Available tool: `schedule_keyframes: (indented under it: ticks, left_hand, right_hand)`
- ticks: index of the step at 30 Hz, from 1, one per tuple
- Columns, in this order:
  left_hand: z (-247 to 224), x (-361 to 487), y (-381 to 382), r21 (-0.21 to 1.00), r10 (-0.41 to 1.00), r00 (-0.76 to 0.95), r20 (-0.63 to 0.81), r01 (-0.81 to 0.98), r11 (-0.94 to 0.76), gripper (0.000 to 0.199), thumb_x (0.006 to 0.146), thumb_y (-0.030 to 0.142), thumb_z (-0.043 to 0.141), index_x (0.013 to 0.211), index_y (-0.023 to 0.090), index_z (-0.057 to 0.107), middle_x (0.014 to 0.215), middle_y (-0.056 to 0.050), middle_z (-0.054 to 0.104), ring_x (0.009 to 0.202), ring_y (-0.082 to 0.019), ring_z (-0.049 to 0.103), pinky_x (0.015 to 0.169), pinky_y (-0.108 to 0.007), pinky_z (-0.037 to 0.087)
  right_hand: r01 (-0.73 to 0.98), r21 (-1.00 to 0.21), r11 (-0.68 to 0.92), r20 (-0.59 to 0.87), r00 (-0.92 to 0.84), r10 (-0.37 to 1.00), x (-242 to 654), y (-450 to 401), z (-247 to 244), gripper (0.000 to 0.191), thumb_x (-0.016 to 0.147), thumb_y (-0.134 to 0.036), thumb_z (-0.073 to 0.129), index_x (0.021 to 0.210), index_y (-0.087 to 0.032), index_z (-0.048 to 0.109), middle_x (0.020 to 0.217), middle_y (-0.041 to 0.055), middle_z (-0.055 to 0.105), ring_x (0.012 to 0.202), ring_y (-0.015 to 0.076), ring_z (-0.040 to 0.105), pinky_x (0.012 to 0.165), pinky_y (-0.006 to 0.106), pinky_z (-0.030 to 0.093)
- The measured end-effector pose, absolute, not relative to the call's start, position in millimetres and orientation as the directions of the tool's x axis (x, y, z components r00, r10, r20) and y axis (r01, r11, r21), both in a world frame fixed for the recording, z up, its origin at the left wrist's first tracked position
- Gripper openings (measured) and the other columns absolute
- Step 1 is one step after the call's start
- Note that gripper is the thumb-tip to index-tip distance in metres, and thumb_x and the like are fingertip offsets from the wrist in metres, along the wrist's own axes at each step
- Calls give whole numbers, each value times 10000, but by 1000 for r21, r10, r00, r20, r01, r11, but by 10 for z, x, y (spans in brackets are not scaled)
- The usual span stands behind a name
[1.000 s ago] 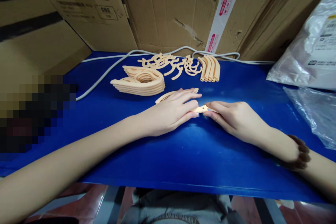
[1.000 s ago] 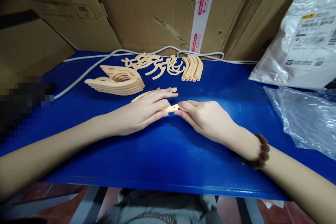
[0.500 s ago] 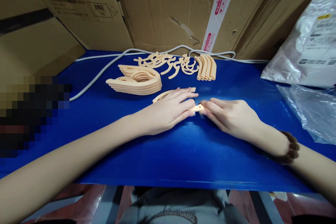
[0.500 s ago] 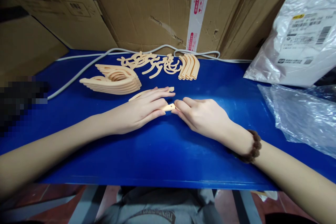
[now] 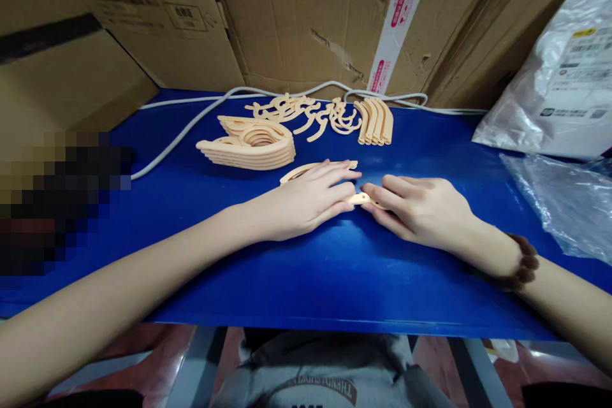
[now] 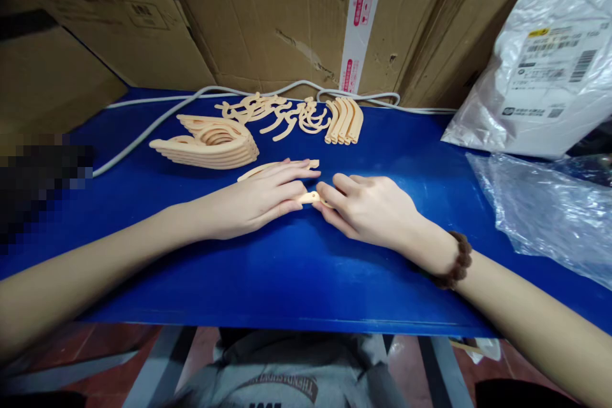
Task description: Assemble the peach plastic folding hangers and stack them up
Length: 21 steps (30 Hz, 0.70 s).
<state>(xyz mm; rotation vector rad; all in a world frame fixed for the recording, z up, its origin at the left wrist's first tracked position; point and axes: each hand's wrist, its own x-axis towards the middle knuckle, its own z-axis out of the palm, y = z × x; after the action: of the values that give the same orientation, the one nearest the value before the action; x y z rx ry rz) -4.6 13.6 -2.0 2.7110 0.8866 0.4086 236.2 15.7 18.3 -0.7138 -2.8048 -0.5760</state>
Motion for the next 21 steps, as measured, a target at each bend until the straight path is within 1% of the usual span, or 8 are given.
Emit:
schedule_keyframes:
  ticks: [3,7,10,15,18,21]
  left_hand:
    - [-16,-40,134,338,606,775,180,530,-778,354,1053,388,304,1184,193,569,1506,-63,428,1465,-199,259,1217,-398,202]
    - [3,-38,126,351,591,786,180,510,-785,339,1054,369,300,1137,186,573,1502,-67,432,1466,-194,257,1217,-395,204]
    - [10,-35,121,350,585,789,190,502,-791,324,1052,363,316,1135,182,572,1498,-74,434,1464,-194,261,1215,-390,211]
    - [-3,-23,121,346,593,781,198,510,-788,321,1048,368,330,1139,180,575,1485,-80,448,1456,-204,279,1213,-404,218]
    - [-20,-21,132,353,602,771,206,515,-781,320,1047,371,333,1148,185,572,1485,-75,450,1455,-211,283,1212,-417,225]
    - [-39,-17,143,352,609,762,219,521,-778,317,1046,367,338,1128,178,579,1476,-78,461,1456,-215,283,1214,-420,224]
  right_hand:
    - [497,309,811,286,-862,419,2367,158,186,380,1025,-349,350,940,-159,667,722,22,603,616,134,576,529,284,305]
    - [507,288,812,299,-853,427,2371,159,184,432,1013,-365,361,733,-159,617,656,19,546,557,124,517,510,279,280]
    - [518,237,822,281,-846,452,2369,165,175,442,1008,-368,364,688,-162,588,637,11,514,524,117,466,495,276,252]
    - [535,76,842,223,-832,508,2361,193,169,421,997,-377,359,692,-162,554,644,2,486,501,107,393,500,272,232]
    - [568,-66,821,165,-805,570,2351,212,176,390,985,-387,378,695,-168,522,654,-1,482,521,105,400,525,271,237]
    - [610,-205,765,102,-765,637,2336,222,178,380,983,-407,389,697,-177,492,663,4,497,556,110,427,561,275,252]
